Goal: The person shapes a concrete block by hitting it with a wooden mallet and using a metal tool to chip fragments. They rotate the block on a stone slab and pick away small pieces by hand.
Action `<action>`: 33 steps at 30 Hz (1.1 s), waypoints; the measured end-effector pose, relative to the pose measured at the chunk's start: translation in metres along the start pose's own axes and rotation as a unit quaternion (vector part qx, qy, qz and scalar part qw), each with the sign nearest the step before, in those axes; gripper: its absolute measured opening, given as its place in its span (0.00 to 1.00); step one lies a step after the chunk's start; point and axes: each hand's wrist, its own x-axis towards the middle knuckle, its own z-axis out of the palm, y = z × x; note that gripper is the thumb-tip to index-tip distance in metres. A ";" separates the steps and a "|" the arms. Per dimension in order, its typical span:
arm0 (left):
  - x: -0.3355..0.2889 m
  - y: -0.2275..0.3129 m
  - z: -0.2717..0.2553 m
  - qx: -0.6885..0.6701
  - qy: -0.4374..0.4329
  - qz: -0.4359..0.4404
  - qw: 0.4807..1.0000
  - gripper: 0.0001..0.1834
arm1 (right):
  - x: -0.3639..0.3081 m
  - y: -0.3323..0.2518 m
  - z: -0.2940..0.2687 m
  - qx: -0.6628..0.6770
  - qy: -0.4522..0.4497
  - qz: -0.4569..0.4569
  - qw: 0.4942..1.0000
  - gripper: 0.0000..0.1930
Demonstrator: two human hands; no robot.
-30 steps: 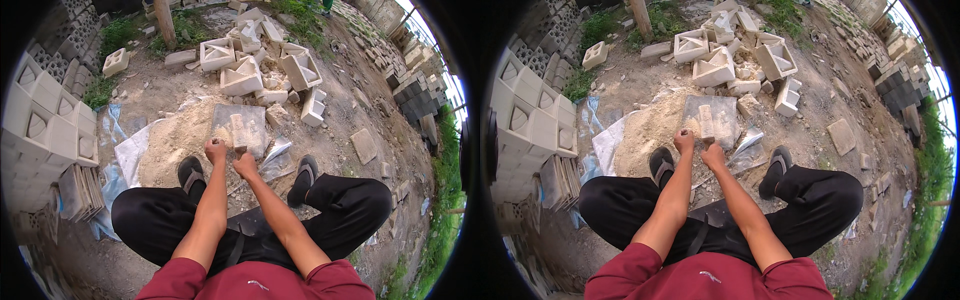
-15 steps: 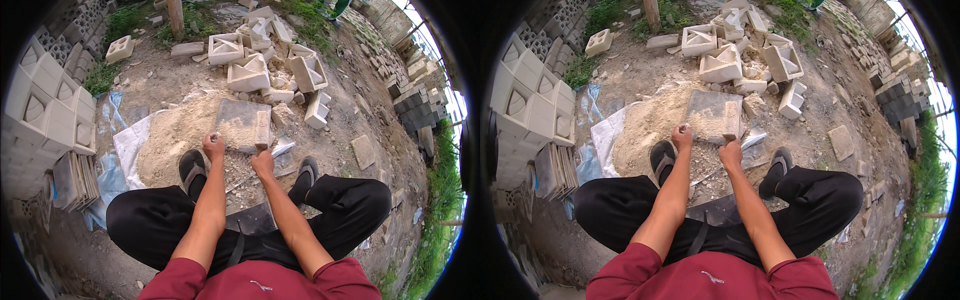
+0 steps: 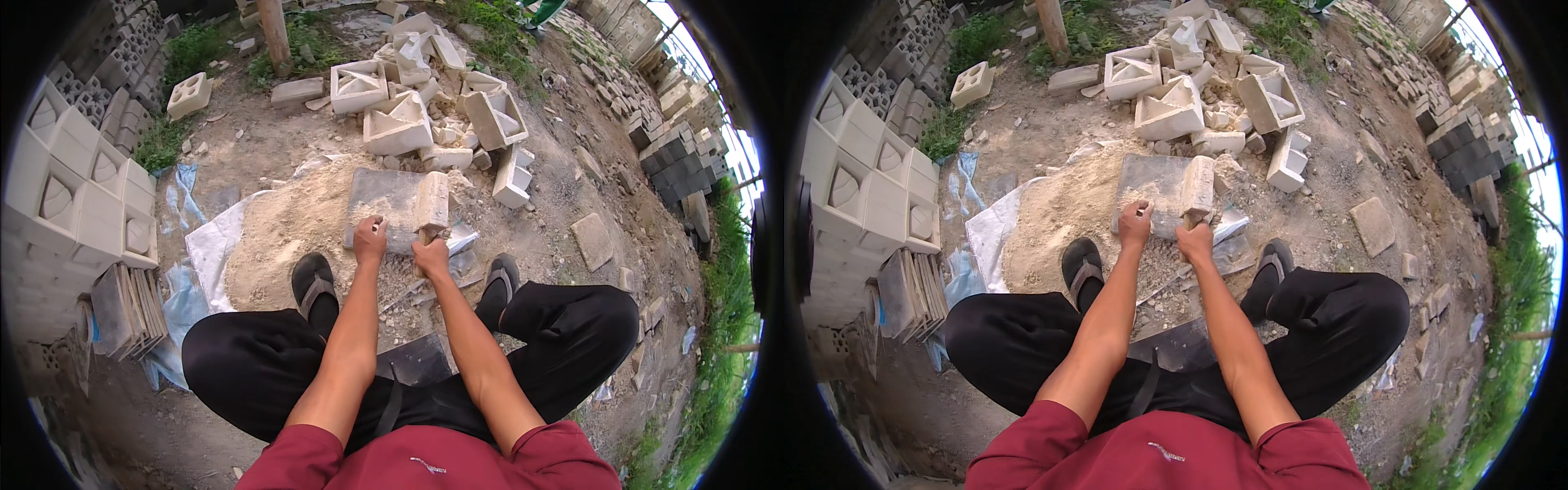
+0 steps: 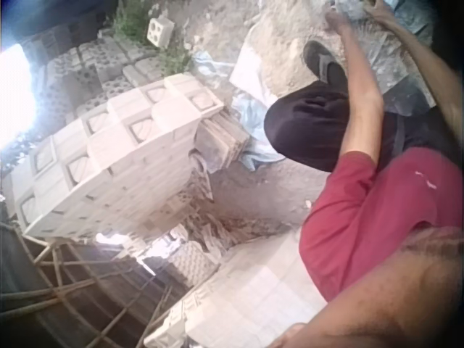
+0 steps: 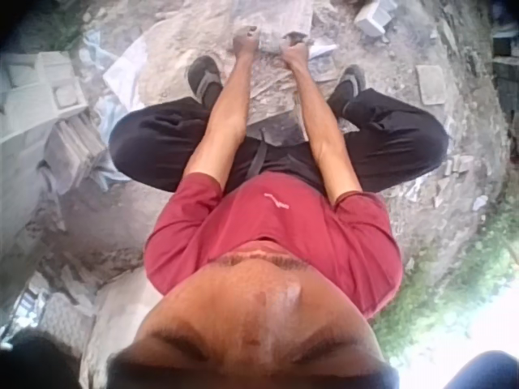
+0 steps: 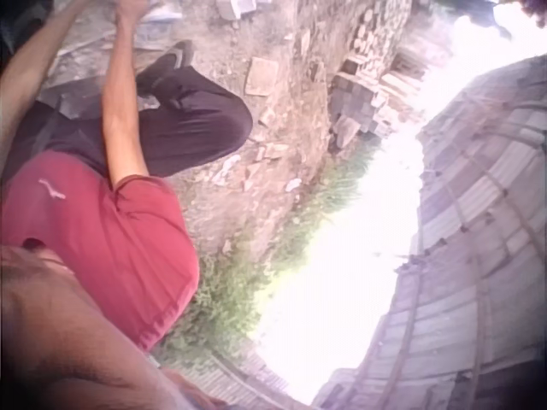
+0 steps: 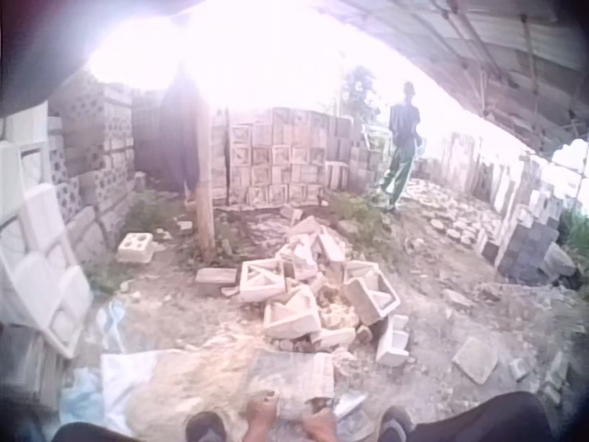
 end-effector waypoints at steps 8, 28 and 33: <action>0.004 0.010 0.048 0.125 -0.089 0.163 0.975 0.09 | 0.007 0.054 -0.023 0.006 -0.012 0.015 1.000 0.25; 0.002 -0.011 0.043 0.136 -0.106 0.145 0.974 0.09 | 0.000 -0.012 -0.019 0.013 -0.033 -0.031 0.999 0.25; 0.000 -0.004 0.052 0.147 -0.107 0.129 0.975 0.09 | 0.000 0.011 -0.013 -0.060 -0.007 -0.082 0.995 0.25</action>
